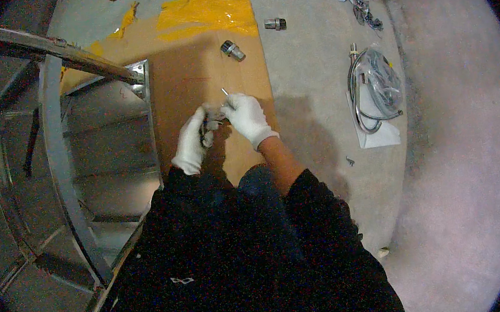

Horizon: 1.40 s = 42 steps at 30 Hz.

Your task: The person assembles a metal frame by attaching metal poles and tightening screws with a screwdriver. They handle screws, nuts, and metal poles, securing the joints of the frame.

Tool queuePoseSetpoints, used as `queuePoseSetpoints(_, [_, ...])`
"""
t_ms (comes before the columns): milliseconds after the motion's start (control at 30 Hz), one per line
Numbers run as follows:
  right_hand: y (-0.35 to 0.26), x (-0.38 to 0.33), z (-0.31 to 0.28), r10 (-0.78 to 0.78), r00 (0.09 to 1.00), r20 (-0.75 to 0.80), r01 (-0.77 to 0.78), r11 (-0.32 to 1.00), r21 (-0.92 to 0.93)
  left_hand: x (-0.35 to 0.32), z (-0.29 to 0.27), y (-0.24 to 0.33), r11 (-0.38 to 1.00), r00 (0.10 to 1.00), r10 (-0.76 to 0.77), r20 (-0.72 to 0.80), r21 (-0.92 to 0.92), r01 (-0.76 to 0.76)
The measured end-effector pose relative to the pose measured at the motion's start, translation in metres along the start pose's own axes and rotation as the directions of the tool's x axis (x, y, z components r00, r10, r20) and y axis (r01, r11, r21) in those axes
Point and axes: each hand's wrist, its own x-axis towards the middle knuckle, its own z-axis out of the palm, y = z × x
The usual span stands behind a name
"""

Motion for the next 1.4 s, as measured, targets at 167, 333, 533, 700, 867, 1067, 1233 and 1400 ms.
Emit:
queuePoseSetpoints(167, [-0.001,0.038,-0.018,0.167,0.986,0.002,-0.16,0.944,0.289,-0.017,-0.054,-0.025,0.924,0.983,0.032,-0.181,-0.37,-0.098])
queuePoseSetpoints(333, [0.006,0.067,-0.018,0.065,0.99,-0.123,-0.063,0.998,0.016,-0.046,-0.08,-0.05,0.898,0.993,0.079,-0.088,-0.427,-0.109])
queuePoseSetpoints(533, [0.036,0.053,0.004,-0.079,0.951,-0.298,0.033,0.987,-0.157,-0.089,-0.099,-0.045,0.875,0.981,0.167,0.097,-0.474,-0.102])
queuePoseSetpoints(700, [0.039,0.012,0.025,0.06,0.981,-0.184,-0.112,0.951,-0.287,-0.116,-0.104,-0.049,0.81,0.997,-0.022,0.077,-0.584,0.063])
queuePoseSetpoints(867, [0.028,-0.01,0.06,-0.142,0.98,-0.142,0.09,0.943,-0.321,-0.131,-0.104,-0.043,0.627,0.969,-0.088,0.231,-0.743,0.234])
queuePoseSetpoints(1067, [0.014,0.01,0.084,-0.453,0.889,0.069,0.353,0.581,-0.734,-0.127,-0.105,-0.031,0.511,0.922,0.173,0.346,-0.832,0.216])
queuePoseSetpoints(1233, [0.016,0.022,0.092,-0.371,0.915,0.158,0.361,0.581,-0.73,-0.136,-0.09,-0.023,0.34,0.924,0.111,0.365,-0.888,0.31])
queuePoseSetpoints(1400, [0.005,0.039,0.098,-0.244,0.96,0.137,0.267,0.654,-0.708,-0.142,-0.078,-0.02,0.546,0.947,0.132,0.292,-0.819,0.176])
